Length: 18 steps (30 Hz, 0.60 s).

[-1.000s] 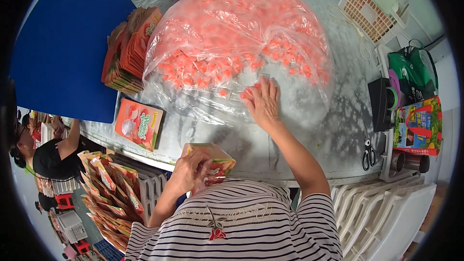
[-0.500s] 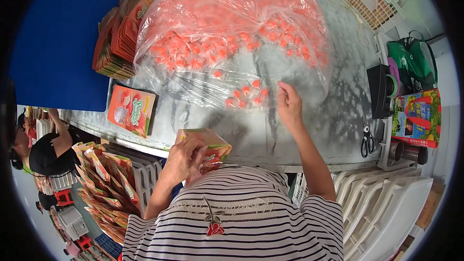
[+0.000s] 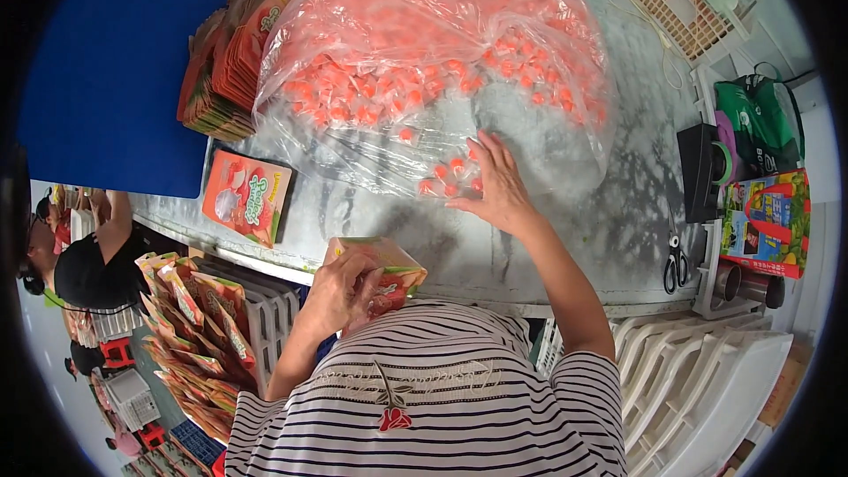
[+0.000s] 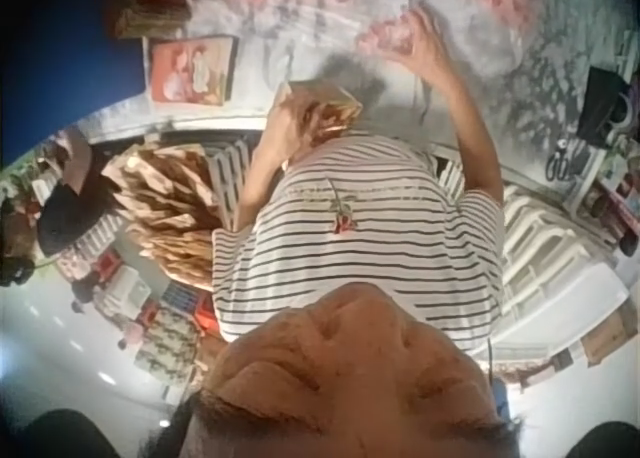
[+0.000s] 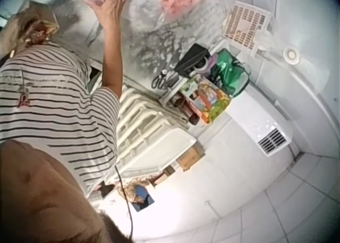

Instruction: Fill small plastic bags with pink candies from a large pile and organize the filled bags into a crate.

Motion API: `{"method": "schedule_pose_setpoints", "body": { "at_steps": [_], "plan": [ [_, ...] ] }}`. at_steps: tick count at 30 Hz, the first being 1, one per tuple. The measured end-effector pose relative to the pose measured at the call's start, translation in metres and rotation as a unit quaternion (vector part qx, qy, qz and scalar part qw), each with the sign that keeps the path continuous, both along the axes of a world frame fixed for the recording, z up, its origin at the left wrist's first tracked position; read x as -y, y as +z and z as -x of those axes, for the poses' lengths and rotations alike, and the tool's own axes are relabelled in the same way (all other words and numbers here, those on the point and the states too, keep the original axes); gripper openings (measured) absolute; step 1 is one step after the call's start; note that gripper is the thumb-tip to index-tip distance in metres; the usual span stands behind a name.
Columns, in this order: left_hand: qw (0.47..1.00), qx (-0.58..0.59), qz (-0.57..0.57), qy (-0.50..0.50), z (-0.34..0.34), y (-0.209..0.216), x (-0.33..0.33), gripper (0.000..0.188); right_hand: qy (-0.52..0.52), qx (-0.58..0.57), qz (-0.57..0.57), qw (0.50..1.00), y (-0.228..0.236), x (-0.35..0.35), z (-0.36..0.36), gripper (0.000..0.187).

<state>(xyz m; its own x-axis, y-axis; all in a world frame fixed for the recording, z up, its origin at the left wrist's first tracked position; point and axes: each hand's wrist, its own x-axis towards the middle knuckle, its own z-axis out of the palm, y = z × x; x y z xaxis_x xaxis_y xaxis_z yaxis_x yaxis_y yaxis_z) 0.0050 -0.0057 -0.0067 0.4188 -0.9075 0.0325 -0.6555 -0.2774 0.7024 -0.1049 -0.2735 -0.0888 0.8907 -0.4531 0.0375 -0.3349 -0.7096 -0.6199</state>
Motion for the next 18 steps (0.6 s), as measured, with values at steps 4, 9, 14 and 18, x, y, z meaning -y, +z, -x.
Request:
{"method": "schedule_pose_setpoints", "body": {
  "at_steps": [4,9,14,18],
  "plan": [
    [1.000,0.006,0.002,0.001,-0.001,-0.001,0.000,0.008,-0.011,0.013,-0.016,1.000,0.003,0.005,-0.001,0.088],
    [1.000,-0.010,-0.023,0.006,-0.002,-0.002,0.000,0.007,0.037,0.027,0.064,0.997,0.001,-0.003,-0.009,0.069],
    [1.000,0.009,-0.013,-0.008,-0.001,0.000,0.004,0.008,0.131,0.013,0.128,0.983,-0.016,-0.031,-0.032,0.033],
    [0.999,-0.016,-0.028,0.006,-0.002,-0.003,0.002,0.009,0.144,0.060,0.168,0.973,-0.028,-0.048,-0.054,0.028]
  ]
}}
